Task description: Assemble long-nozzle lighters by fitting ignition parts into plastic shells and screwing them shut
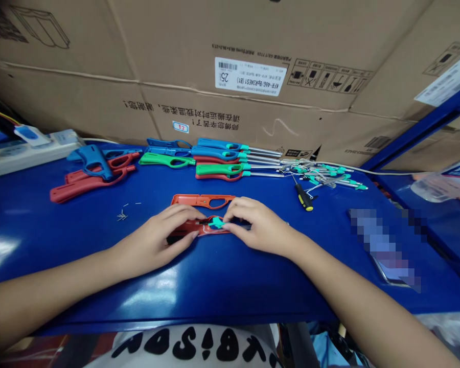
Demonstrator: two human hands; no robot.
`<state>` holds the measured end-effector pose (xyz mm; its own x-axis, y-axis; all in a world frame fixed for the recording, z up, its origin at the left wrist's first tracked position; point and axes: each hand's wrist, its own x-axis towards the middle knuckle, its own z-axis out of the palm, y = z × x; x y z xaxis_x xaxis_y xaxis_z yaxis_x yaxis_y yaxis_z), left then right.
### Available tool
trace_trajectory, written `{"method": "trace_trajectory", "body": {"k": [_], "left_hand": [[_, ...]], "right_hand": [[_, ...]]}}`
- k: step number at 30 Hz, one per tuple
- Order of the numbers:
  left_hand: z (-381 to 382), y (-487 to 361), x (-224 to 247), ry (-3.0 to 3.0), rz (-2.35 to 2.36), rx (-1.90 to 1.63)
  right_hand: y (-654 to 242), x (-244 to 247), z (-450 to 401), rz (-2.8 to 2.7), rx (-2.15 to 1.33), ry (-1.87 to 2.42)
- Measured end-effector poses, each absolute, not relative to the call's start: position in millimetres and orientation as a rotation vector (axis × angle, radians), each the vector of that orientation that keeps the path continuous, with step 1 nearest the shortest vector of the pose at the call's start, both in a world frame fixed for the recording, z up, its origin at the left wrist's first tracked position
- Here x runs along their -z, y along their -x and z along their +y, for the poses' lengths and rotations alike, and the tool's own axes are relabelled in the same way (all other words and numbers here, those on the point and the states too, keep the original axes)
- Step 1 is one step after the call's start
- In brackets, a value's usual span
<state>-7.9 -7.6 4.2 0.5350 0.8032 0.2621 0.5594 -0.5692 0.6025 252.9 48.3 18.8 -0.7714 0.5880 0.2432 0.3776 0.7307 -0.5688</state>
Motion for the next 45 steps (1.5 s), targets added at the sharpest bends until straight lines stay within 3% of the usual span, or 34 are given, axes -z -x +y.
{"method": "trace_trajectory", "body": {"k": [13,22,34,45], "left_hand": [[-6,6,3,-2.287,1.135,-0.765],[-8,5,1,-2.215,1.140,-0.735],[-7,3,-4,-2.146,1.146,-0.699],[-7,2,-2,-2.160,1.151,-0.695]], "right_hand": [[-252,-25,41,-2.883,-0.091,0.685],[-246,-11,41,-2.768,-0.313,0.691],[-244,-9,36,-2.775,-0.072,0.569],[-242,-10,35,-2.783,-0.170,0.601]]}}
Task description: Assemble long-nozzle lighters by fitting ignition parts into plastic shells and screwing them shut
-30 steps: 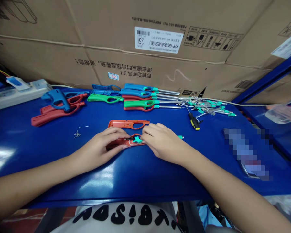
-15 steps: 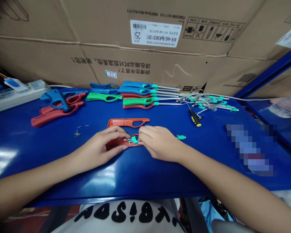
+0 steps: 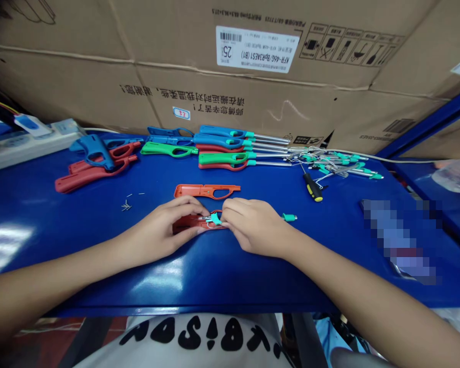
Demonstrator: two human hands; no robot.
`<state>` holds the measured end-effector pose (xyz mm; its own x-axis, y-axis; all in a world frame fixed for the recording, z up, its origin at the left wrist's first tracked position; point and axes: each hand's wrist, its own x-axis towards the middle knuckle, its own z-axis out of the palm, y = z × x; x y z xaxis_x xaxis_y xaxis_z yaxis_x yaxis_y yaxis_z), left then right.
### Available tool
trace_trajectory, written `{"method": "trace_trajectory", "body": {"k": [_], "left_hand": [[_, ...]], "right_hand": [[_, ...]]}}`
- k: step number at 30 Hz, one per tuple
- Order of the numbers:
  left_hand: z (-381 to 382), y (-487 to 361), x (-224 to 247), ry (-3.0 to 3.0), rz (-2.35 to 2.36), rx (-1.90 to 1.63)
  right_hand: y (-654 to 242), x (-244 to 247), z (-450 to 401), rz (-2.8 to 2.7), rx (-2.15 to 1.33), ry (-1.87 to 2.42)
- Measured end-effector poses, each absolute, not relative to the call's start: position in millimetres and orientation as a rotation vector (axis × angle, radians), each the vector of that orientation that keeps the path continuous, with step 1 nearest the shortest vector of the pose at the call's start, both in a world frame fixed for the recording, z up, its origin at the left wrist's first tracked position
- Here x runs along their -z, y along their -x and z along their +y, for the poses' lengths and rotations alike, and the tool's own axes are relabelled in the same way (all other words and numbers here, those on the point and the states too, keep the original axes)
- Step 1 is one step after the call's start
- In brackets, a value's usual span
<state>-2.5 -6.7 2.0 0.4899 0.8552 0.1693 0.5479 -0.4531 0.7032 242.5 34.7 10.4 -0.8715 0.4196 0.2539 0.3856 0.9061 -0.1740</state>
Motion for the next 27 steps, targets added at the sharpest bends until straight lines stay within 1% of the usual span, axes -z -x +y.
{"method": "trace_trajectory", "body": {"k": [4,13,20,25,27], "left_hand": [[-7,3,0,-2.153,1.156,-0.705],[-11,2,-4,-2.286,1.101,-0.691],[-12,3,0,-2.443,1.042,-0.659],[-13,3,1,-2.440,1.056,-0.666],[-12,4,0,-2.433,1.050,-0.652]], "right_hand": [[-242,-12,34,-2.831,-0.169,0.603],[-240,-16,29,-2.924,0.115,0.593],[-243,-17,25,-2.762,-0.013,0.712],[-240,-13,23,-2.812,-0.068,0.613],[-239,-10,24,-2.786,-0.144,0.613]]}}
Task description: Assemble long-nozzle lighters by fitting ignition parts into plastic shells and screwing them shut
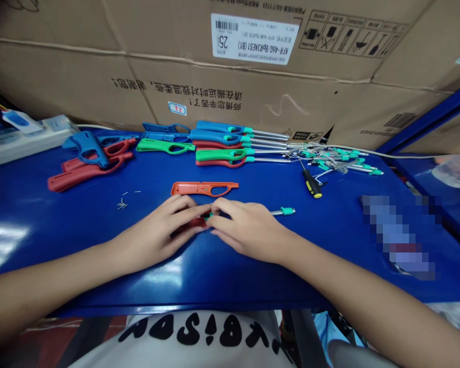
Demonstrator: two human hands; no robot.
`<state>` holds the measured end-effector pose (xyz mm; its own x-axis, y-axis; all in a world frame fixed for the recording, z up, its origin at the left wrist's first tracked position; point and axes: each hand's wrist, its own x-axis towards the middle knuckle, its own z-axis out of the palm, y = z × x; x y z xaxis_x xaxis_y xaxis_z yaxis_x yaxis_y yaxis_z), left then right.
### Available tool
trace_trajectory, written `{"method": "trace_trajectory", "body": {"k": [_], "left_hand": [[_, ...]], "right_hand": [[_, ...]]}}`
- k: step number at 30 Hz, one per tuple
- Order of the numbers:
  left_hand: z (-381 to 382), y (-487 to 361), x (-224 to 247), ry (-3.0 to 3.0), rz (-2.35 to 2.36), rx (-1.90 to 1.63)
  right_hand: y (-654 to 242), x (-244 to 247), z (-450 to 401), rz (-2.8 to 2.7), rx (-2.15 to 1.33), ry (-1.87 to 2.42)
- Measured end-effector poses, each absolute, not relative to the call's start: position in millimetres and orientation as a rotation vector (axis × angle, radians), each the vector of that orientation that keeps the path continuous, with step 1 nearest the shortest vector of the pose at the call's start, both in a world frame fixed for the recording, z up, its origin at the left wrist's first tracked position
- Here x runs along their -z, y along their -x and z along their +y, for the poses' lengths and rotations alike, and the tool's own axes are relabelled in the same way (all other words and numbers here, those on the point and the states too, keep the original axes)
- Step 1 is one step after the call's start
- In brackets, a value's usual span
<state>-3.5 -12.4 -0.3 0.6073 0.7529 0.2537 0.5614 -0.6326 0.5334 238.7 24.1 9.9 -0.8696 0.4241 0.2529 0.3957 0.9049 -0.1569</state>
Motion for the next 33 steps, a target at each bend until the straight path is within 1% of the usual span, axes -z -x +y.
{"method": "trace_trajectory", "body": {"k": [3,7,11,14,23,33], "left_hand": [[-12,4,-1,-2.433,1.038,-0.625],[-11,5,0,-2.487,1.024,-0.636],[-10,6,2,-2.518,1.018,-0.650],[-10,6,3,-2.522,1.014,-0.656],[-9,7,4,-2.529,1.010,-0.651],[-12,3,-1,-2.660,1.061,-0.472]], "right_hand": [[-238,-8,26,-2.585,-0.442,0.671],[-241,-12,29,-2.291,-0.849,0.934],[-245,-17,34,-2.234,-1.068,1.025],[-246,-16,37,-2.314,-1.044,1.015],[-245,-10,41,-2.464,-0.762,0.864],[-244,-7,39,-2.485,-0.697,0.832]]}}
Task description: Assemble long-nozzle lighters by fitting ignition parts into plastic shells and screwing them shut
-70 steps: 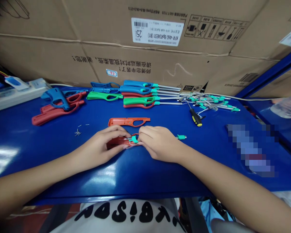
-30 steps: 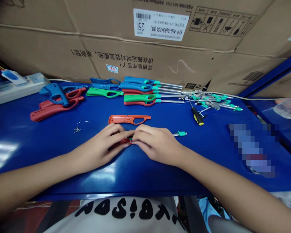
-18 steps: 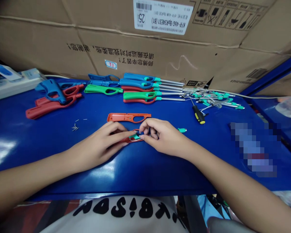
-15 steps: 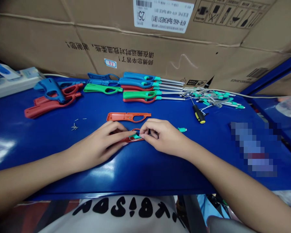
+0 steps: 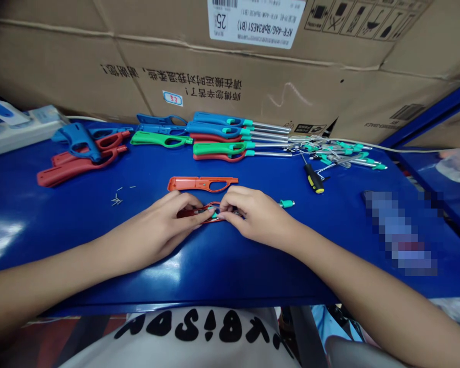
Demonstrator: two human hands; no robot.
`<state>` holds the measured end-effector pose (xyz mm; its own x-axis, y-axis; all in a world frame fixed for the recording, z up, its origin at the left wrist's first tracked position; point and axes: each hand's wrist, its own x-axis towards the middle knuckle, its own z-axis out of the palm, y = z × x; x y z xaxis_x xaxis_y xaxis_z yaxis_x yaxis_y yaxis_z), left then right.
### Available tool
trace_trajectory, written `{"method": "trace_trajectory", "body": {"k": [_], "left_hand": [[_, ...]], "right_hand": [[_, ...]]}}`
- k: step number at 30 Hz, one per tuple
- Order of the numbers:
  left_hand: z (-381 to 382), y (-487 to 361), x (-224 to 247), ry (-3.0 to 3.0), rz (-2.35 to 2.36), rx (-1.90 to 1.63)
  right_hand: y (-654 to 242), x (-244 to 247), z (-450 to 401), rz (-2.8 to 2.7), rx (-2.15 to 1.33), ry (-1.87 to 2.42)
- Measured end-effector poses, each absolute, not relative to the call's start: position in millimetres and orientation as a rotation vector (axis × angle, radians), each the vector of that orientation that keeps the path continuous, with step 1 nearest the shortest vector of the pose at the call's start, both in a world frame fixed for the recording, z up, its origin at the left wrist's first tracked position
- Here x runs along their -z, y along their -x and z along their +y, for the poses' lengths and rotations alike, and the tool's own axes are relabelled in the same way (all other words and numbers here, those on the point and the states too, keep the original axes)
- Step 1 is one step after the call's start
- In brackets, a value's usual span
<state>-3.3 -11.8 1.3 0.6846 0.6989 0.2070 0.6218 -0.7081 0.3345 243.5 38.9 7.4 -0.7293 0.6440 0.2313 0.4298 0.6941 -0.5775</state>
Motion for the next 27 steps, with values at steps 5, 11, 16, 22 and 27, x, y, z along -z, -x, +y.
{"method": "trace_trajectory", "body": {"k": [5,11,16,22,27], "left_hand": [[-14,7,0,-2.672,1.069,-0.495],[-16,4,-4,-2.733,1.122,-0.423],[-20,-2,-8,-2.863,1.172,-0.336],[-19,3,-6,-2.751,1.167,-0.414],[-16,9,-2,-2.604,1.105,-0.569]], "right_hand": [[-243,-8,40,-2.479,-0.726,0.847],[-244,-12,39,-2.488,-0.777,0.872],[-240,-10,36,-2.491,-0.781,0.903],[-238,-11,36,-2.431,-0.796,0.934],[-243,-19,37,-2.546,-0.864,0.819]]}}
